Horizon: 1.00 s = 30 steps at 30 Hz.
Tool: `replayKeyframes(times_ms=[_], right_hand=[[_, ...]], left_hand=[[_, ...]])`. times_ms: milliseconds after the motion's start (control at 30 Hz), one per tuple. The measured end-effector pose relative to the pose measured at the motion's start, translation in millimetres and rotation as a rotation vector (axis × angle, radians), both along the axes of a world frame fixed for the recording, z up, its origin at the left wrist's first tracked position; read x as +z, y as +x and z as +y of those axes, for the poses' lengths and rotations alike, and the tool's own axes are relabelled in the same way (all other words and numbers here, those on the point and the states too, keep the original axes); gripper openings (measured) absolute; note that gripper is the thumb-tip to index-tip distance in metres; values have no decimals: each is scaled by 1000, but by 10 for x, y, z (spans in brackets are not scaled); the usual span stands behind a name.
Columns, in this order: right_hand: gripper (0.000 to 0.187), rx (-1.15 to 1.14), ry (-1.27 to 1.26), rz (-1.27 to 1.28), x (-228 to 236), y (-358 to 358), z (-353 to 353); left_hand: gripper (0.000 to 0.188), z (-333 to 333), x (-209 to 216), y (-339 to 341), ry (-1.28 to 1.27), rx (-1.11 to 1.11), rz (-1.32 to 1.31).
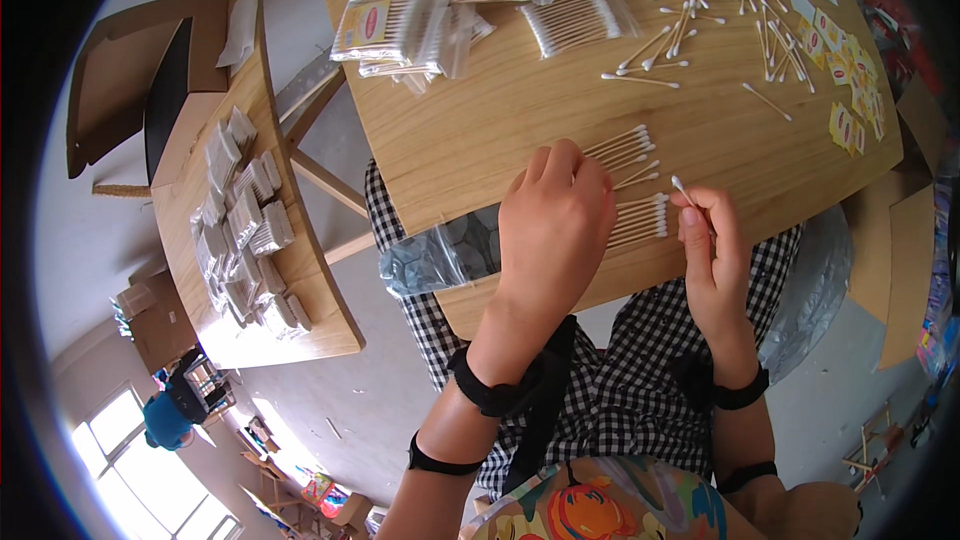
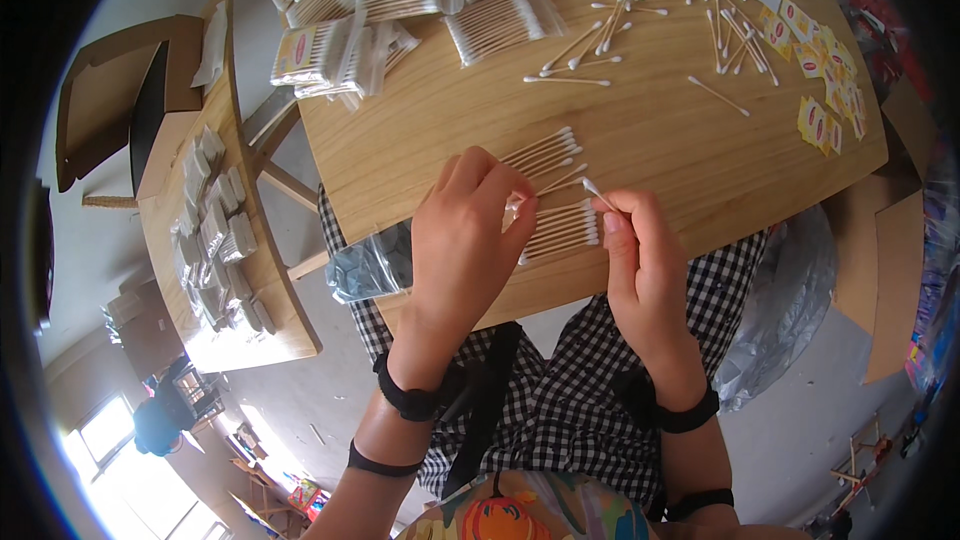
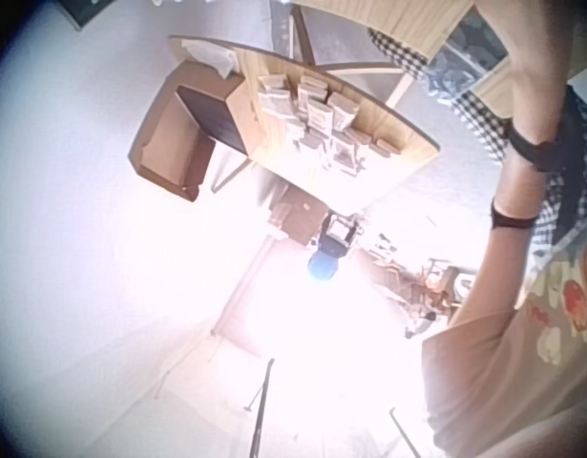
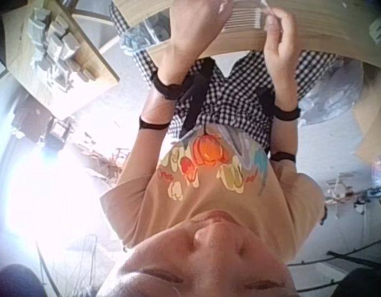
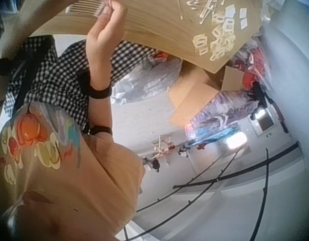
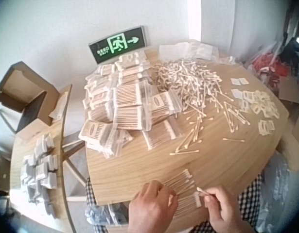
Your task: The recorder aligns cotton swabs on a desk and packages them into small plastic bags.
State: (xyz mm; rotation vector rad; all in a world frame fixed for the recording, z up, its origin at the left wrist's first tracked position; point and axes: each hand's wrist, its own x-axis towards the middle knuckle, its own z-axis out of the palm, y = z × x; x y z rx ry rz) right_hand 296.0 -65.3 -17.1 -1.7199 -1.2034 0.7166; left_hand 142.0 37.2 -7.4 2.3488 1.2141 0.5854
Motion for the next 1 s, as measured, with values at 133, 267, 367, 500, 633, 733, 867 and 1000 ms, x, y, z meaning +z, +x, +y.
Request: replayKeyframes(times_ms=[133,267,367,500,633,733,867,1000], right_hand=[[14,-28,-41,39,92,-12,-9],[14,-98,-33,302,67,32,-118],[15,-54,-66,634,299,-29,-186],[24,-55,-31,729,390,-145,-294],[40,-52,-111,854,427,33,-529],[44,-97,-200,997,443,143,-712],[47,-356,-227,722,224,699,-1030],[42,-489,-677,8,-226,2174,-1586]], left_hand=[[13,13,-29,32,67,-4,42],[16,-42,127,28,-53,-36,-170],[17,-264,351,-47,-469,-115,-343],[18,-593,468,-84,-821,-79,-507],[22,-857,334,-99,-868,-194,-681],[31,-982,330,-6,-747,-314,-626],[39,-840,380,88,-395,-331,-496],[58,-318,226,27,-81,-109,-237]])
